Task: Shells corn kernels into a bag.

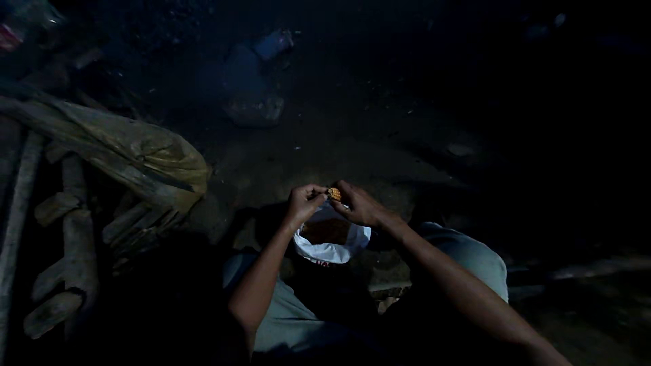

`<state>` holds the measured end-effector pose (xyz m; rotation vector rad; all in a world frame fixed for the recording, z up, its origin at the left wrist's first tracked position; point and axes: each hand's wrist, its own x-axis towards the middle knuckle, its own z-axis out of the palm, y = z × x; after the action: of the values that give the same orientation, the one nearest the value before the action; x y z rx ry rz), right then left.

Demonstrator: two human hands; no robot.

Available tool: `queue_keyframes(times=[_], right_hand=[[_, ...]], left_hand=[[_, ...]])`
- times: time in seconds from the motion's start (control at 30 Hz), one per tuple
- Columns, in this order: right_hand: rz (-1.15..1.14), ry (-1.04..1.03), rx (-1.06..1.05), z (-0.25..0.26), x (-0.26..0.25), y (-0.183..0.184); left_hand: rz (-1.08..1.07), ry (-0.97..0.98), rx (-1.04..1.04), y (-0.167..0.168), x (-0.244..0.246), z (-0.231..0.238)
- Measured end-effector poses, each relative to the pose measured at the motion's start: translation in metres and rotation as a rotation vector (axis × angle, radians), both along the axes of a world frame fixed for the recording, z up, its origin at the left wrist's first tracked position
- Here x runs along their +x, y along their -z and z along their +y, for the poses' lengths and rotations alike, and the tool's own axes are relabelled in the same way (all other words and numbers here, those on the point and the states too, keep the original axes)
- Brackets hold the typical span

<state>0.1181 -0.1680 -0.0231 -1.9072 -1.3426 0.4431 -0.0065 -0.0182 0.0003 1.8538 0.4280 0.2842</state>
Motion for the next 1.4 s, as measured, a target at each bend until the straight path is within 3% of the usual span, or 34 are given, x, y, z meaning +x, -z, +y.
queue_keyframes(times=[0.37, 0.6, 0.83, 1.07, 1.2, 1.4], right_hand=[[-0.065, 0.030, 0.013, 0.001, 0.000, 0.006], [-0.071, 0.054, -0.118, -0.001, -0.005, -0.004], [-0.186, 0.131, -0.275, 0.004, -0.013, -0.002], [-0.285, 0.170, -0.394, 0.009, -0.025, -0.004], [-0.077, 0.058, -0.297, -0.001, 0.001, -0.001], [0.223, 0.001, -0.275, -0.010, 0.008, -0.033]], left_hand=[[-0.009, -0.063, -0.061, 0.000, 0.004, -0.009], [-0.102, -0.096, -0.019, 0.011, 0.008, -0.018], [-0.056, -0.155, -0.012, 0.021, 0.013, -0.023], [-0.017, -0.192, -0.022, 0.054, 0.021, -0.026], [0.027, -0.138, -0.159, 0.042, 0.019, -0.023], [-0.031, -0.091, -0.328, 0.020, 0.016, -0.015]])
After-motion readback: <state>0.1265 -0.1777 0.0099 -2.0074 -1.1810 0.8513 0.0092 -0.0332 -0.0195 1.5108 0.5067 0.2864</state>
